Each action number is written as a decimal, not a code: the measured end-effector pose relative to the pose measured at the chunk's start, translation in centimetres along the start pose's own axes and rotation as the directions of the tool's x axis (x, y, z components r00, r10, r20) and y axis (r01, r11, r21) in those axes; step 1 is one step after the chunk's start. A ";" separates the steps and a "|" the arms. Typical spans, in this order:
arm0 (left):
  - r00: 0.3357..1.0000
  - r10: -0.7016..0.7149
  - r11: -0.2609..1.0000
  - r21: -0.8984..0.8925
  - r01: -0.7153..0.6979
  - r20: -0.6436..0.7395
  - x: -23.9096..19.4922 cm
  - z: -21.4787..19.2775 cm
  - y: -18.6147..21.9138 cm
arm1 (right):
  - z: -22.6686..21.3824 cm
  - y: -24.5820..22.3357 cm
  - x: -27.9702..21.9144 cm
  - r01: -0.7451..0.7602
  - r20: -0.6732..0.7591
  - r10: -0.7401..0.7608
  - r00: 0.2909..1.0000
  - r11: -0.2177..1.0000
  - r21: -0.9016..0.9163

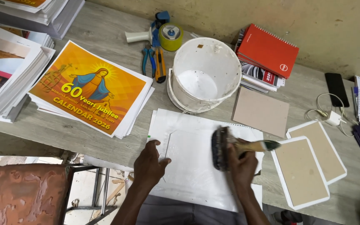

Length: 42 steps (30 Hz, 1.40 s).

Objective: Applying glue to a surface and attaching cardboard covers to create book or calendar components.

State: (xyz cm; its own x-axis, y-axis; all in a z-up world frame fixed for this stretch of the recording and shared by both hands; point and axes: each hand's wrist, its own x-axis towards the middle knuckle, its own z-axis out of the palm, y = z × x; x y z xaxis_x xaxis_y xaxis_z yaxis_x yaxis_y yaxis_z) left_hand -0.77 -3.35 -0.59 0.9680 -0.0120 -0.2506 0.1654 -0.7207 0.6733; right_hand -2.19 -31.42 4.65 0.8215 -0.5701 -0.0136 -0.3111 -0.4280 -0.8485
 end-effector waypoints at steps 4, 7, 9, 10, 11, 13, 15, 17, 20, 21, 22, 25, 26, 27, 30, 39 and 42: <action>0.999 -0.013 1.000 0.016 0.013 0.033 -0.1 -0.6 1.1 | -4.0 1.6 1.0 -0.065 -0.163 0.024 0.986 0.966 -0.251; 0.998 -0.038 0.999 0.038 0.036 0.057 0.0 -0.8 1.7 | -3.2 1.4 -1.9 -0.066 -0.257 0.031 0.966 0.989 -0.129; 0.993 -0.100 0.995 -0.004 0.100 0.055 -0.2 -1.2 2.1 | -2.3 0.9 -5.5 -0.203 -0.053 0.211 0.976 0.971 0.124; 0.994 -0.093 0.996 -0.003 0.093 0.058 -0.1 -1.2 2.0 | -3.3 1.8 -5.9 -0.203 -0.060 0.212 0.975 0.971 0.126; 0.996 -0.077 0.997 -0.007 0.078 0.048 0.0 -1.2 2.0 | -4.2 2.8 -6.3 -0.244 -0.144 0.246 0.959 0.969 0.032; 0.996 -0.085 0.996 -0.019 0.086 0.033 -0.6 -0.8 1.8 | -6.5 3.7 -6.4 -0.285 -0.209 0.265 0.941 0.956 -0.073; 0.999 -0.031 0.998 -0.046 0.031 0.020 -0.4 -0.9 1.6 | -8.3 3.7 -6.7 -0.010 -0.154 -0.037 0.987 0.956 -0.293; 0.999 -0.020 0.999 -0.035 0.021 0.037 0.2 -1.3 2.1 | -7.4 5.5 -8.5 0.122 -0.042 -0.136 0.990 0.961 -0.246; 0.999 -0.008 0.999 -0.031 0.010 0.051 -0.3 -1.3 1.4 | -6.0 4.4 -12.8 0.625 0.281 -0.561 0.778 0.737 -0.258; 0.999 0.015 0.999 -0.042 -0.014 0.032 -0.1 -1.3 1.3 | -5.2 3.3 -13.9 0.897 0.483 -0.756 0.442 0.377 -0.231; 0.999 0.018 0.999 -0.043 -0.017 0.028 0.1 -1.4 1.4 | -5.3 1.2 -13.4 0.898 0.480 -0.759 0.440 0.374 -0.232; 0.998 -0.011 0.999 -0.033 0.013 0.060 -0.3 -1.8 1.5 | -4.7 -2.2 -12.9 0.826 0.480 -0.763 0.433 0.549 0.128; 0.998 -0.016 0.999 -0.048 0.019 0.065 -0.3 -2.0 1.7 | -3.8 -1.7 -12.6 0.882 0.422 -0.804 0.418 0.470 0.022; 0.997 -0.021 0.998 -0.062 0.025 0.071 -0.2 -2.3 2.0 | -2.8 -1.3 -12.3 0.917 0.366 -0.843 0.393 0.388 -0.090; 0.990 0.100 0.995 -0.013 -0.099 0.095 0.1 -2.1 0.6 | -1.7 -1.9 -11.3 0.948 0.577 -0.800 0.164 0.290 0.132; 0.997 0.041 0.923 -0.380 -0.061 -0.060 -1.1 -2.1 -0.5 | 1.8 -5.6 6.6 0.623 0.492 -0.505 0.709 0.776 -0.102; 0.991 0.056 0.940 -0.329 -0.095 -0.126 -0.9 -1.4 -1.2 | 3.3 -3.1 10.6 0.550 0.607 -0.324 0.725 0.803 -0.228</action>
State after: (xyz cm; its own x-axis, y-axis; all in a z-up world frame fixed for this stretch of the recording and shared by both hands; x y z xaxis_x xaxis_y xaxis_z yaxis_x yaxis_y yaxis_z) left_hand -1.61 -1.52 -0.15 0.9917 0.0351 -0.1234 0.1260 -0.4478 0.8852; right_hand 9.07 -33.84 5.39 0.9869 0.1512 -0.0558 0.0930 -0.8173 -0.5686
